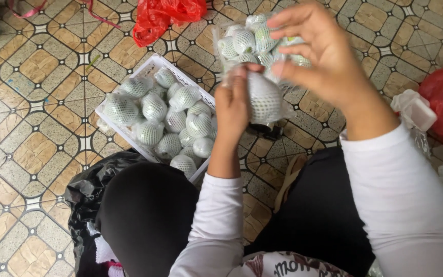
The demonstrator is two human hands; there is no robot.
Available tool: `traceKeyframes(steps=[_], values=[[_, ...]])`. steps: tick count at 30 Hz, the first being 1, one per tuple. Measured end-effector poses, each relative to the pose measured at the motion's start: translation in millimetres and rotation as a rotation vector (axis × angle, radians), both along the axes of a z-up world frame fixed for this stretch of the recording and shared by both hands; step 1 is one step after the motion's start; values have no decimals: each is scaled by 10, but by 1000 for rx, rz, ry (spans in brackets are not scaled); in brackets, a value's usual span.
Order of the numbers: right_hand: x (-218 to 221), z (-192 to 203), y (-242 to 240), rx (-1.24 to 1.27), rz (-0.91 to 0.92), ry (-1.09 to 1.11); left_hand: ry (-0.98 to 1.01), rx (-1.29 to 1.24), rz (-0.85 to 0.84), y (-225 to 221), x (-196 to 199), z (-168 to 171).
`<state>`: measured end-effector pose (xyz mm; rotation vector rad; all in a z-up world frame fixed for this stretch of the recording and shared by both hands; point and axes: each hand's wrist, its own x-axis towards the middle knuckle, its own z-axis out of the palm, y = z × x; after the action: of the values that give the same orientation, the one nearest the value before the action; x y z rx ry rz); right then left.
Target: Wrapping individual guavas in protective foam netting and packing them into a plastic crate.
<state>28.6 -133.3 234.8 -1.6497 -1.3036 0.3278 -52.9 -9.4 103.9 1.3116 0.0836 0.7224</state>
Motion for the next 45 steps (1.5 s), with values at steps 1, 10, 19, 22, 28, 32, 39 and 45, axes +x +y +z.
traceKeyframes(steps=[1, 10, 19, 22, 28, 32, 39, 45], values=[[-28, 21, 4, -83, -25, -213, -83, -129, 51, 45, 23, -6], [-101, -365, 81, -215, -5, -462, 284, 217, 281, 193, -194, 182], [222, -798, -143, -111, 442, 1381, -282, 699, 617, 343, 109, -554], [139, -687, -79, -160, 418, 1376, -220, 271, 616, 111, 58, -248], [149, -350, -118, -191, -143, -473, 62, -322, 441, -28, 60, 12], [-95, -276, -107, -316, -68, -810, 118, -260, 358, -56, 98, -39], [372, -189, -249, -403, 107, 177, -87, 298, 232, -9, -41, 115], [559, -289, -335, -370, 311, 1087, -209, 558, 417, -160, -63, 202]])
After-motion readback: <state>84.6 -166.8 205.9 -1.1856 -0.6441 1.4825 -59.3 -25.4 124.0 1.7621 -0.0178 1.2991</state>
